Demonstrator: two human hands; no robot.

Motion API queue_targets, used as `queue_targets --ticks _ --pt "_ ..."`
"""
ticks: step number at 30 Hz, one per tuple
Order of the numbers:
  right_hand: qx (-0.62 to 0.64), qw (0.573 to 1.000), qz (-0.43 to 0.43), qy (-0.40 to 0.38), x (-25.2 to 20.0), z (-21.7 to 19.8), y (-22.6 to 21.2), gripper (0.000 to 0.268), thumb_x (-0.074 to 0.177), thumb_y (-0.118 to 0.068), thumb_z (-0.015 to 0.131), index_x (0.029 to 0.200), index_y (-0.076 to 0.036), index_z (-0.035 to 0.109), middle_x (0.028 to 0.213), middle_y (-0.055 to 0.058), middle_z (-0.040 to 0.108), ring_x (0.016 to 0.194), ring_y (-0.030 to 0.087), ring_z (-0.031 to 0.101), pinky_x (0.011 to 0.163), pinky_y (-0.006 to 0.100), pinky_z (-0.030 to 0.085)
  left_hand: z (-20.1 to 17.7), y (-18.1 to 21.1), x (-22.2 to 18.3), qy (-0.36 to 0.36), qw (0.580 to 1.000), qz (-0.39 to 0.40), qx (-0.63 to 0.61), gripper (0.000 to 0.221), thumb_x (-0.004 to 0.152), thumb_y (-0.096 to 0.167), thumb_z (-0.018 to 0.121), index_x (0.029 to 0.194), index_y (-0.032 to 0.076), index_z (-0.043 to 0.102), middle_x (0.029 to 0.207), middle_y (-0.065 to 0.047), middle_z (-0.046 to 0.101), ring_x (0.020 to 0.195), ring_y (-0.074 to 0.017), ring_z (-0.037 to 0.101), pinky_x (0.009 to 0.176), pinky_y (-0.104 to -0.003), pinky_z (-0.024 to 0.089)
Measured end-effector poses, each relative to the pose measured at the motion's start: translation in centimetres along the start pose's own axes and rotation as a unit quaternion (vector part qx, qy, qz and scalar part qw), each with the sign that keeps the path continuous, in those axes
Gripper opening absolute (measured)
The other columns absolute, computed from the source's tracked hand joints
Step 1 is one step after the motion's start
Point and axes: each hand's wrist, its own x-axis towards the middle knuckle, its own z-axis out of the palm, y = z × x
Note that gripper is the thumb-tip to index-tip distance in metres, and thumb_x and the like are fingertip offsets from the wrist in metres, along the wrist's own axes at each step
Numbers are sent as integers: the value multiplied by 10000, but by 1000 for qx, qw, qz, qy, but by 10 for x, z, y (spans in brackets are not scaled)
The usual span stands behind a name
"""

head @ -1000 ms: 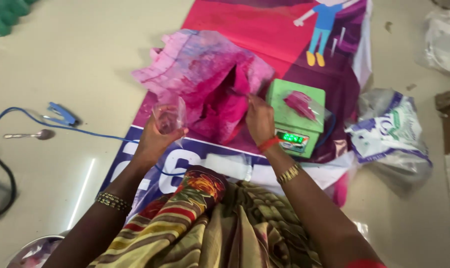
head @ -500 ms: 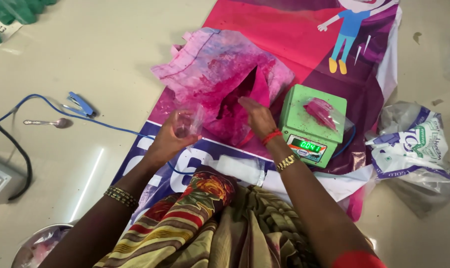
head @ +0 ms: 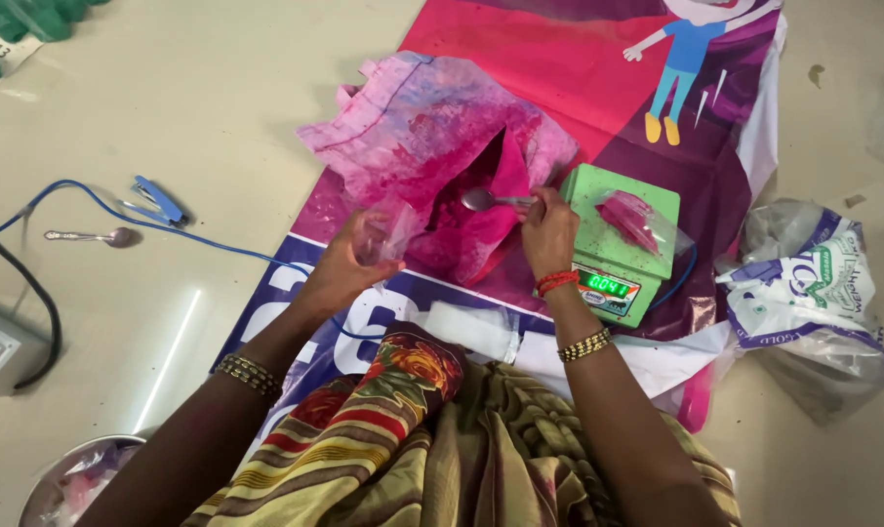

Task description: The person weighs pink pigment powder and packages it into small plastic bags.

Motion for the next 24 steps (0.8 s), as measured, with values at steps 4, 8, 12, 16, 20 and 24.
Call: queue_targets --ticks 4,8,12,16,20,24 --pt "-61 998 -4 -30 1 17 12 205 877 70 621 1058 72 717 818 214 732 789 272 784 683 363 614 0 3 1 3 1000 -8 3 750 818 168 829 1458 133 439 1212 -107 664 966 -181 684 802 -323 591" --pt "95 986 107 -86 -4 39 17 191 960 86 503 1005 95 688 891 139 722 828 251 794 681 324 667 0 17 1 20 996 -52 69 889 776 201 837 1531 185 366 1334 -150 627 1026 -236 694 830 -391 607" --pt "157 965 193 -88 -11 50 32 191 982 68 501 1027 113 682 891 148 723 843 279 795 683 327 668 2 12 7 21 992 -46 115 924 765 237 853 1538 181 349 1431 -174 577 1091 -282 699 894 -426 593" --pt "268 934 229 -59 -13 54 63 158 1011 56 495 1067 138 618 982 189 686 855 320 791 689 328 669 2 -18 24 26 988 -13 151 910 768 242 858 1520 143 355 1415 -219 590 1142 -324 683 925 -435 577" --pt "272 933 236 -25 -11 39 55 143 1013 49 495 1066 108 615 992 184 681 865 307 790 703 317 664 7 -43 42 37 980 53 187 854 784 221 893 1464 89 394 1346 -262 638 1174 -344 660 961 -429 545" --pt "282 933 223 -23 -7 29 56 139 1021 47 486 1062 109 604 983 176 674 871 310 787 707 324 669 13 -25 43 25 987 18 159 829 780 209 862 1455 95 394 1288 -233 683 1075 -313 712 918 -413 570"
